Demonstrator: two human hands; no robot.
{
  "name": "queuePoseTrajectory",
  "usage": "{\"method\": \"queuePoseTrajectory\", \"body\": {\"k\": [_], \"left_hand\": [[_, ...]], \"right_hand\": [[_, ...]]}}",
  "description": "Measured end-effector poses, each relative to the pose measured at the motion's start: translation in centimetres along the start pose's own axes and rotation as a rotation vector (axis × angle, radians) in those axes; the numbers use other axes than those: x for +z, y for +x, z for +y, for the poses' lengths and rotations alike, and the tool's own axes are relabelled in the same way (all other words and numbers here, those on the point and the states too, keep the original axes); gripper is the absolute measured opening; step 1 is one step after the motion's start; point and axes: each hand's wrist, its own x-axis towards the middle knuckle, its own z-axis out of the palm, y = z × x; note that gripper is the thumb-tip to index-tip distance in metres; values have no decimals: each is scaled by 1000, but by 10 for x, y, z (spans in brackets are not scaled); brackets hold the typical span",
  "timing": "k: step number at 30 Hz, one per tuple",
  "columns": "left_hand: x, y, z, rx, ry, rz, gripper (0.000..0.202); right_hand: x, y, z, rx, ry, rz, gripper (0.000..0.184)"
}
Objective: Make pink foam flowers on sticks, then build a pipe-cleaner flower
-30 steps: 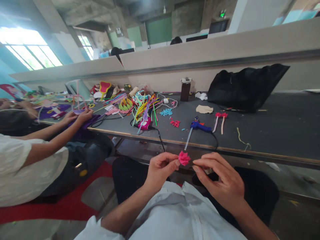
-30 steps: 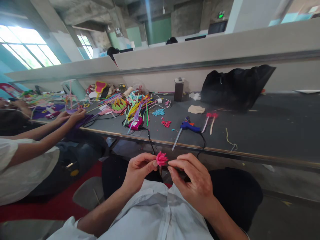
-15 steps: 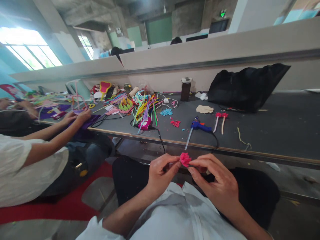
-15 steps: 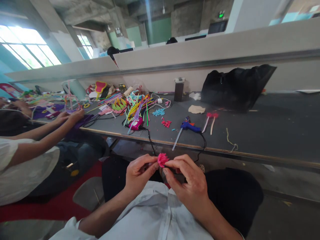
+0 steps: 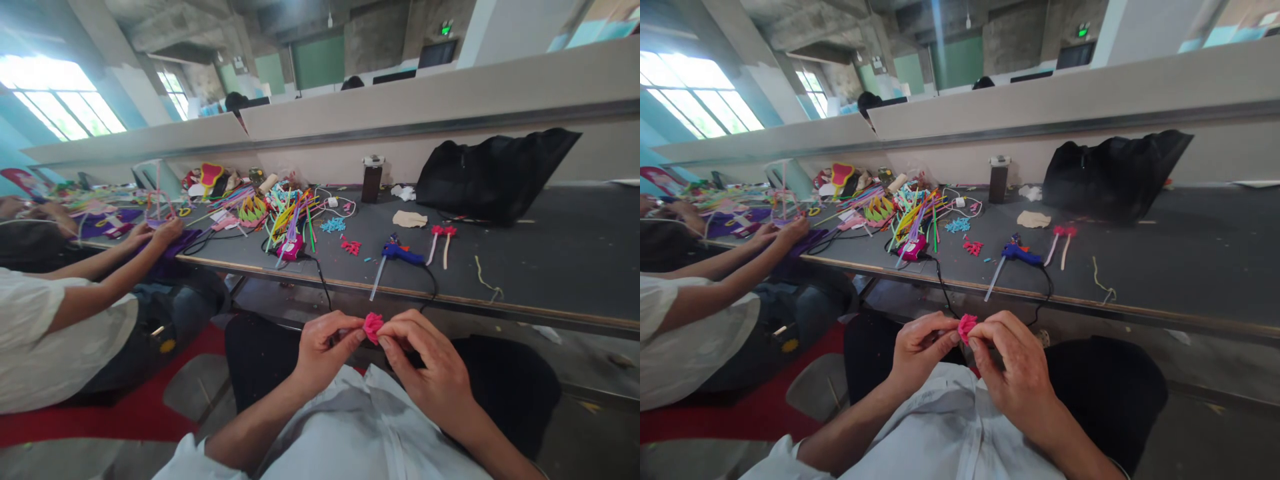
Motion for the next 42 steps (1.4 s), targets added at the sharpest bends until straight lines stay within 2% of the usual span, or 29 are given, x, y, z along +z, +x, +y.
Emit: {"method": "queuePoseTrajectory", "body": {"k": [5, 11, 13, 17, 20, 24, 28, 32, 38, 42], "left_hand": [[2, -3, -4, -126, -143, -3, 11], [7, -1, -9, -484, -585, 57, 19], [8, 1, -9, -552, -738, 50, 18], [7, 3, -10, -579, -917, -12, 17], [6, 4, -11, -600, -959, -55, 17], [6, 4, -12, -617, -1009, -112, 21], [6, 3, -13, -622, -1063, -163, 28], [7, 4, -15, -617, -1121, -193, 29], [7, 3, -16, -627, -1159, -208, 31], [7, 2, -21, -621, -1173, -222, 33]], "right_hand": [[0, 1, -2, 14, 21, 10, 12], [-2, -1, 1, 78, 16, 89, 10], [-3, -4, 5, 110, 2, 123, 10], [2, -14, 25, 166, 14, 91, 10], [15, -31, 53, 240, 36, 10, 16], [37, -70, 100, 424, 34, -219, 26], [57, -115, 134, 507, -38, -440, 29], [74, -136, 144, 501, -52, -507, 27], [102, -136, 152, 432, -51, -577, 26], [109, -139, 158, 410, -59, -610, 22]]}}
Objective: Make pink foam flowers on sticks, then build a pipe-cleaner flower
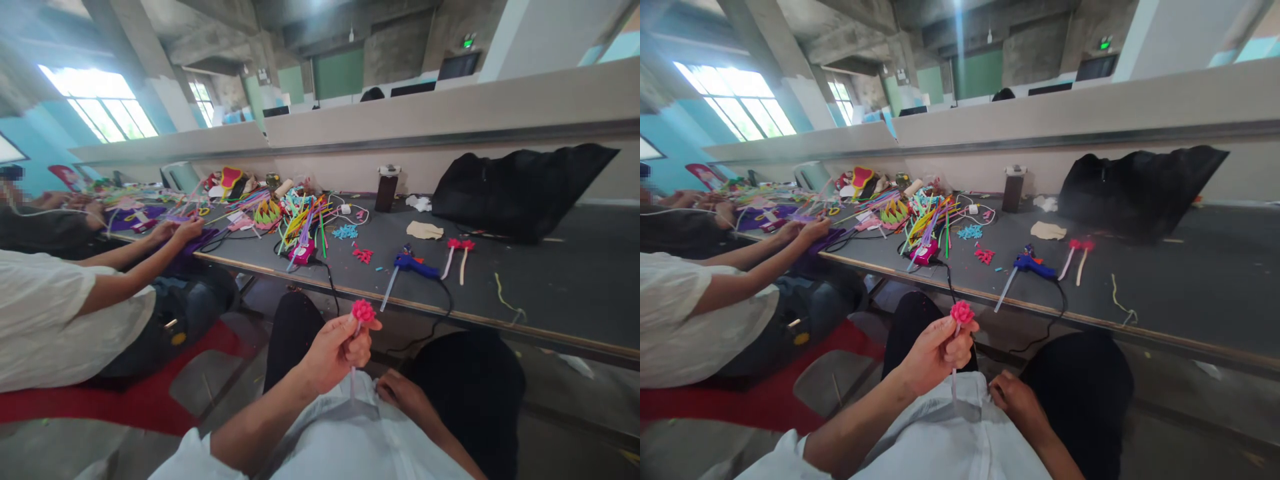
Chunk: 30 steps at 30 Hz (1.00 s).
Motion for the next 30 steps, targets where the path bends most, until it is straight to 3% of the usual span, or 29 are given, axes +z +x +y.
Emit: {"method": "queuePoseTrajectory", "body": {"k": [7, 16, 23, 30], "left_hand": [[-8, 5, -5, -1, -3, 12, 32], [-4, 11, -7, 39, 69, 126, 28], [-4, 17, -9, 19, 42, 152, 29], [-6, 19, -12, 33, 146, 185, 35]], "right_hand": [[-2, 0, 2, 4, -11, -6, 22], [3, 4, 4, 43, -18, -27, 22], [0, 6, 2, 83, -19, -65, 23], [0, 8, 1, 107, 6, -87, 20]]}}
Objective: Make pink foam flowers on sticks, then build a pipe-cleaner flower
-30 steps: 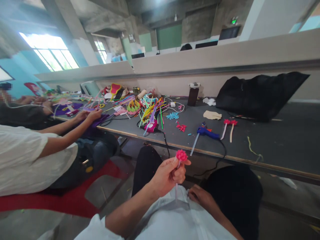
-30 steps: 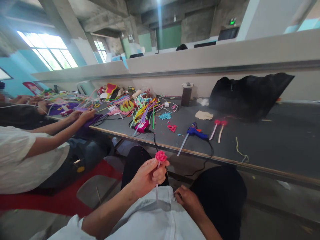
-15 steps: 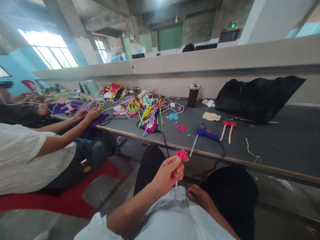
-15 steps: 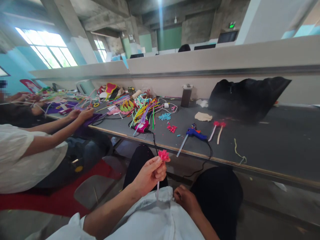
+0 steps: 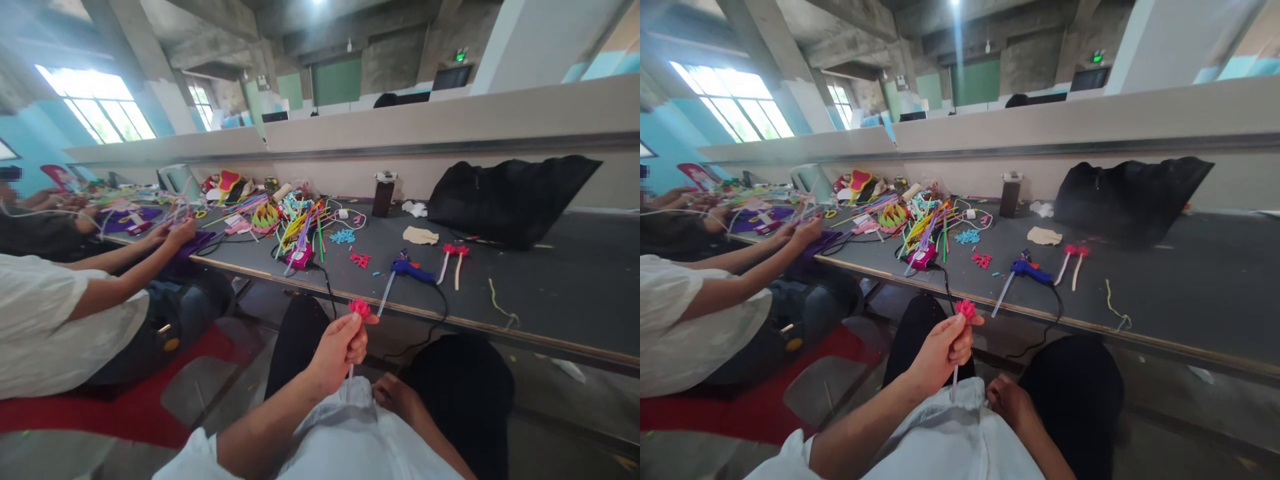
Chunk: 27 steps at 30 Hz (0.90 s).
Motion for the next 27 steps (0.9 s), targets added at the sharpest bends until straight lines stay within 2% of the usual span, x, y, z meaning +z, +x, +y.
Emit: {"method": "queuePoseTrajectory", "body": {"k": [7, 11, 14, 18, 20, 23, 27], "left_hand": [[-4, 5, -3, 39, 24, 36, 36], [-3, 7, -5, 64, 21, 54, 34], [1, 10, -5, 88, -29, 68, 32], [10, 16, -4, 179, -7, 102, 34], [13, 18, -4, 203, 35, 140, 34], [14, 21, -5, 192, 88, 197, 31], [14, 22, -4, 182, 162, 198, 27]], "right_hand": [[-2, 1, -4, 18, 117, 38, 15], [-10, -3, -15, 13, 257, 97, 18], [-21, -8, -35, -7, 397, 156, 33], [-44, -11, -76, -39, 557, 161, 53], [-57, -11, -97, -90, 704, 182, 49], [-72, -8, -120, -79, 847, 208, 45], [-79, -4, -128, -2, 878, 221, 47]]}}
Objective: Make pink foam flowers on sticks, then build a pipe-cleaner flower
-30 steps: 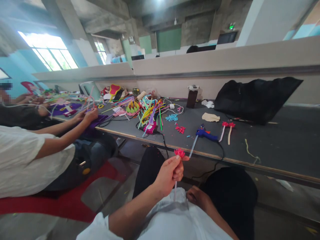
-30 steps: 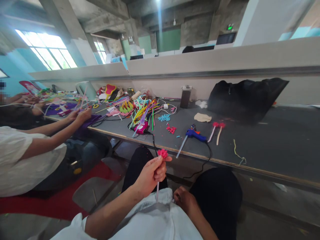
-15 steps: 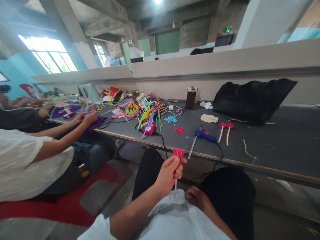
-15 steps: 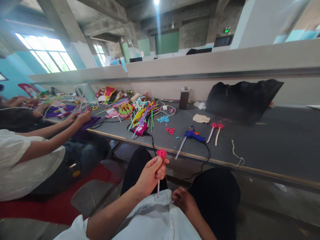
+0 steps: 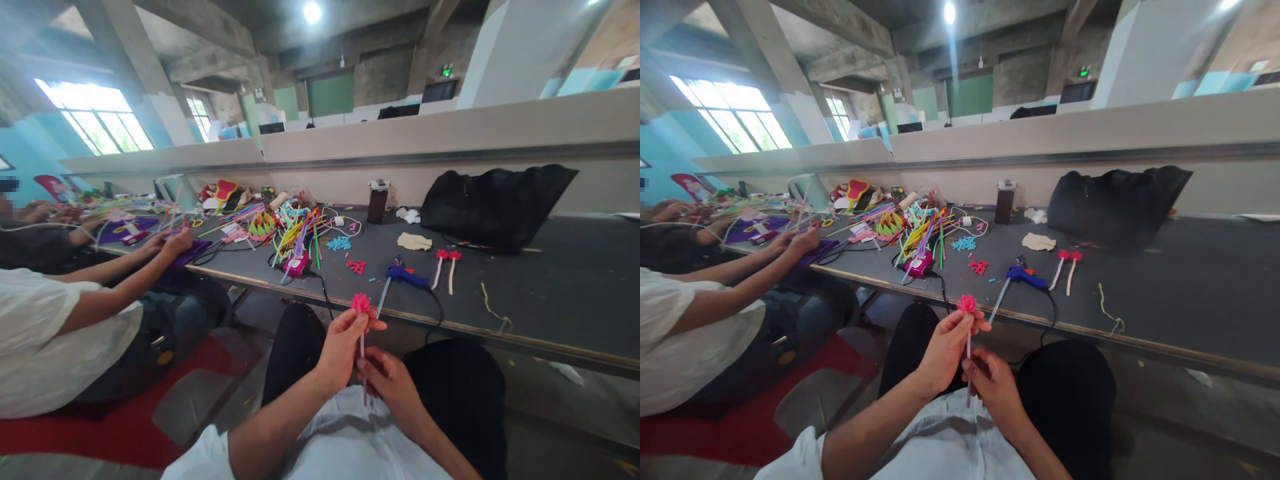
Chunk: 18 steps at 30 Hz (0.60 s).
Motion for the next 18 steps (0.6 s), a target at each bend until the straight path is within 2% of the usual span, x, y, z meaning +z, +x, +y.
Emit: {"method": "queuePoseTrajectory", "body": {"k": [4, 8, 18], "left_hand": [[1, 1, 5, -44, 1, -14, 28], [3, 2, 12, -103, 3, -80, 35], [0, 8, 13, -98, -86, -31, 27]], "right_hand": [[-3, -3, 3, 1, 59, 58, 47], [-6, -5, 3, 32, 110, 101, 46], [-3, -10, 0, 3, 138, 37, 41]]}}
